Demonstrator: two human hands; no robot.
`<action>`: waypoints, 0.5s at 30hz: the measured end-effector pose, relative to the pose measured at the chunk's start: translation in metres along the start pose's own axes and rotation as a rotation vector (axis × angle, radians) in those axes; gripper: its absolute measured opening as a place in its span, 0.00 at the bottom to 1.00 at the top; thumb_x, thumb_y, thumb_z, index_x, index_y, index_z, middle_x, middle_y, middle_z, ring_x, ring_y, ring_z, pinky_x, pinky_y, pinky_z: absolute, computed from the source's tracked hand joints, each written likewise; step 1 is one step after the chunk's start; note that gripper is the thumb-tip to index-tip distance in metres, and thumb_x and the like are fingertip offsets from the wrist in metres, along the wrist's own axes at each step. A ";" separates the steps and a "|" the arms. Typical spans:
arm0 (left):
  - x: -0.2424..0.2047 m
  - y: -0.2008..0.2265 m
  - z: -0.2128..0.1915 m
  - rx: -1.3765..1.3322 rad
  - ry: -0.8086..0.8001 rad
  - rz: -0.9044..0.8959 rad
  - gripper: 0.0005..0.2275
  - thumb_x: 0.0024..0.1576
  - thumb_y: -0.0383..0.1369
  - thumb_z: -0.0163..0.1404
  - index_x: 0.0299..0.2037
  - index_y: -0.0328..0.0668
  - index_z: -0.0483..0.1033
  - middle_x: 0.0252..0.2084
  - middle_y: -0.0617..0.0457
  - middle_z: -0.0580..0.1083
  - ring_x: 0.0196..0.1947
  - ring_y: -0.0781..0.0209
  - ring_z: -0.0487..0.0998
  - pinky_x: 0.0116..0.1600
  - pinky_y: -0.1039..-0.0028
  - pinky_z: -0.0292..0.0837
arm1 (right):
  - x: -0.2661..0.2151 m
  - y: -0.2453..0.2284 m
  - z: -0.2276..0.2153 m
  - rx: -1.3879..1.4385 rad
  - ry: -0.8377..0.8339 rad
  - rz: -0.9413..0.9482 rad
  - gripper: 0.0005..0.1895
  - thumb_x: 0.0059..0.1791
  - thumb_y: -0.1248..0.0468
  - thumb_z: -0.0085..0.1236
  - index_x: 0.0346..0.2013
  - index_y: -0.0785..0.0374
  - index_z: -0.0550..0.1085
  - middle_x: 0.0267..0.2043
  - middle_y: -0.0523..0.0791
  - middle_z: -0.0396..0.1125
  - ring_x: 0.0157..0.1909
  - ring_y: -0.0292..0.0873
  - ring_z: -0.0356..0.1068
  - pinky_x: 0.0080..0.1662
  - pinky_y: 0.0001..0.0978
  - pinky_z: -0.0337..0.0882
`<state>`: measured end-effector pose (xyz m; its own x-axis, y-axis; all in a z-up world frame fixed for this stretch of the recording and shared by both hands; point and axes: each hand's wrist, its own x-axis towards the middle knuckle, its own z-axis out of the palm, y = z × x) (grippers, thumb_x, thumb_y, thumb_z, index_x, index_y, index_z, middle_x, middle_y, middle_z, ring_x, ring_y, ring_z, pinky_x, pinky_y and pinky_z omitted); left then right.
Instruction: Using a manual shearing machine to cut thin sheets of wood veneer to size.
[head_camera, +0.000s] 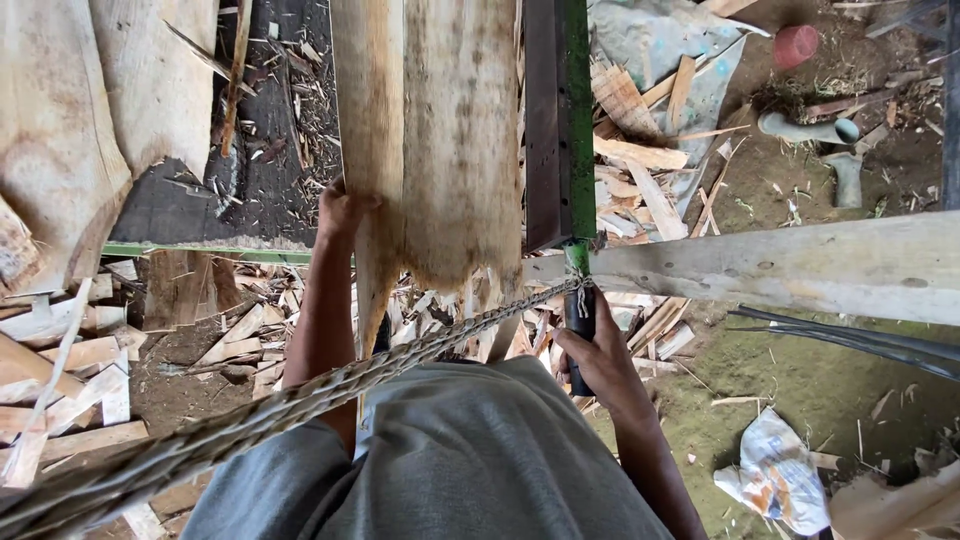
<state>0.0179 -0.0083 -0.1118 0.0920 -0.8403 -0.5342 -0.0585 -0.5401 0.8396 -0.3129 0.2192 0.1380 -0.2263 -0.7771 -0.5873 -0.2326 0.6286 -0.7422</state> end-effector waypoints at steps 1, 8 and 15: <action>-0.002 -0.005 -0.002 0.004 0.000 -0.003 0.25 0.51 0.22 0.54 0.62 0.46 0.74 0.50 0.53 0.81 0.46 0.61 0.82 0.57 0.65 0.79 | -0.001 0.000 0.000 0.002 -0.001 0.004 0.34 0.47 0.64 0.57 0.67 0.58 0.57 0.30 0.46 0.65 0.22 0.40 0.68 0.23 0.35 0.72; 0.007 -0.028 -0.004 -0.156 -0.020 0.059 0.26 0.45 0.22 0.56 0.58 0.38 0.76 0.44 0.50 0.81 0.40 0.60 0.81 0.53 0.69 0.80 | 0.004 0.004 -0.001 -0.045 0.013 -0.006 0.37 0.47 0.64 0.57 0.68 0.56 0.55 0.32 0.45 0.66 0.23 0.39 0.68 0.24 0.35 0.73; 0.029 -0.069 -0.002 -0.276 -0.041 0.141 0.24 0.44 0.20 0.58 0.54 0.33 0.79 0.43 0.49 0.81 0.39 0.60 0.80 0.49 0.69 0.78 | 0.010 0.032 0.003 0.041 0.031 -0.079 0.31 0.49 0.66 0.57 0.67 0.63 0.61 0.28 0.44 0.65 0.22 0.38 0.66 0.24 0.33 0.69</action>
<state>0.0268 0.0048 -0.1852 0.0614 -0.9104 -0.4092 0.2046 -0.3897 0.8979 -0.3197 0.2314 0.1069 -0.2377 -0.8227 -0.5164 -0.2117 0.5627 -0.7991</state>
